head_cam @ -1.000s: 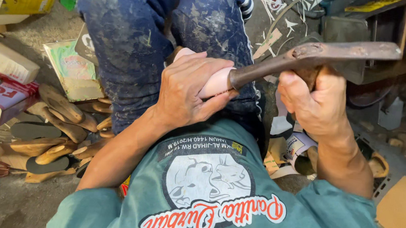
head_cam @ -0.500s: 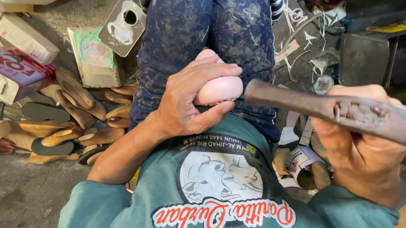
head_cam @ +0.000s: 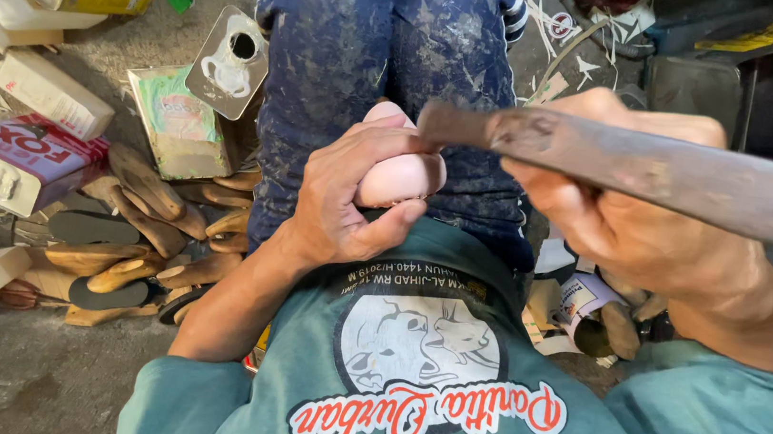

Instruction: The person hammers the sole of a pink shoe using a hammer, repeatedly striking the bottom and sides to secure the sole. The person rotates the shoe to access different areas and continues hammering throughout the clip.

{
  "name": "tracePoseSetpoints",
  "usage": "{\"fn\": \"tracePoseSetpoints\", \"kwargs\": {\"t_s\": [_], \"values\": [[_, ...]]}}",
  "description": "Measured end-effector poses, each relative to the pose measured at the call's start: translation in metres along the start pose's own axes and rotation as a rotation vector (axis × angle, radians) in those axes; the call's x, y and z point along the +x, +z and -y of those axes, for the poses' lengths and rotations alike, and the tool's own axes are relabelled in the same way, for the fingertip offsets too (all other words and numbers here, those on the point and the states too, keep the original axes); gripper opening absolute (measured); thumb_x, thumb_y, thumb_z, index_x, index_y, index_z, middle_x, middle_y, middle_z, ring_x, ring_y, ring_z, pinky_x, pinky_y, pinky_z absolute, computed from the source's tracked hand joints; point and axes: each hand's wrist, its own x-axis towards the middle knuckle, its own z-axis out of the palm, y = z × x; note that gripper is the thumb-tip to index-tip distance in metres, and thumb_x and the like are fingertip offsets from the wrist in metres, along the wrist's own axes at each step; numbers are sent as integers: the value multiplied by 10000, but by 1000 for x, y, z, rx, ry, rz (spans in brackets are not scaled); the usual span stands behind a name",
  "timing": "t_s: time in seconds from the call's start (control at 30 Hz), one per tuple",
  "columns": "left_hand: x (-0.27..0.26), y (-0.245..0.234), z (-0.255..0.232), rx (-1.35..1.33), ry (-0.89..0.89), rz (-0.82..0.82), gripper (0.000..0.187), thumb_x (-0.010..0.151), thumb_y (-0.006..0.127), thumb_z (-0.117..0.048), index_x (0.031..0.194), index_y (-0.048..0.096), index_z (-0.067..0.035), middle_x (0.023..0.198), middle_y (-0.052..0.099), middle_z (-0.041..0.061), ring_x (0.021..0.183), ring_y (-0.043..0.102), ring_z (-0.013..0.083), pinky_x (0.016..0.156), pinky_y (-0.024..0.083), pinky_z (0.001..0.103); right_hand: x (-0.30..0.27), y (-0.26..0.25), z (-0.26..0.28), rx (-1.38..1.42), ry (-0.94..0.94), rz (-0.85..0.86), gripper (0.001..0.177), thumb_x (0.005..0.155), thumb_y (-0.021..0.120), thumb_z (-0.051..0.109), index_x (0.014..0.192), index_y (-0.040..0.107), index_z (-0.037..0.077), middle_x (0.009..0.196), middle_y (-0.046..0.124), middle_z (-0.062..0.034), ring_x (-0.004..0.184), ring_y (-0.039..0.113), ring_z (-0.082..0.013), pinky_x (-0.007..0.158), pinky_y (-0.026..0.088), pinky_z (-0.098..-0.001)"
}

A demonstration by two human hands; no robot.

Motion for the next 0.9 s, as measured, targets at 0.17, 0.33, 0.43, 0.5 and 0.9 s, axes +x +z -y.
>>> {"fn": "tracePoseSetpoints", "kwargs": {"t_s": [0.17, 0.33, 0.43, 0.5, 0.9], "values": [[0, -2, -3, -18, 22, -18, 384, 995, 595, -281, 1224, 608, 27, 1195, 704, 186, 1091, 721, 370, 1099, 550, 524, 1, 15, 0, 403, -15, 22, 281, 1033, 541, 152, 1215, 602, -53, 1101, 610, -193, 837, 649, -288, 716, 512, -387], [-9, -4, 5, 10, -4, -61, 422, 995, 581, -353, 1182, 616, 25, 1130, 702, 169, 1050, 732, 341, 1105, 564, 555, -24, 43, -15, 362, 22, -302, 104, 1049, 601, 99, 1096, 622, 9, 1070, 632, -174, 744, 604, -222, 601, 485, -347], [-11, -9, 7, -30, -17, -54, 425, 1002, 571, -360, 1198, 621, 13, 1160, 708, 162, 1079, 741, 329, 1126, 552, 540, -25, 57, -7, 520, 27, -321, 145, 1026, 591, 109, 1113, 566, -5, 1034, 598, -174, 707, 601, -189, 581, 491, -316], [-11, -12, 6, -62, -58, -21, 428, 1000, 562, -355, 1221, 612, 7, 1191, 714, 177, 1109, 749, 339, 1147, 532, 528, -22, 63, -1, 471, 78, -132, 283, 1004, 599, 191, 1172, 638, -33, 1049, 655, -182, 750, 691, -243, 641, 547, -343], [-20, -18, 19, -193, -52, -115, 511, 1011, 558, -458, 1167, 619, 25, 1112, 710, 181, 1073, 734, 354, 1127, 553, 570, -40, 92, -1, 335, 180, -299, 243, 1022, 614, 186, 1091, 663, -42, 1064, 662, -244, 862, 684, -380, 766, 531, -458]]}}
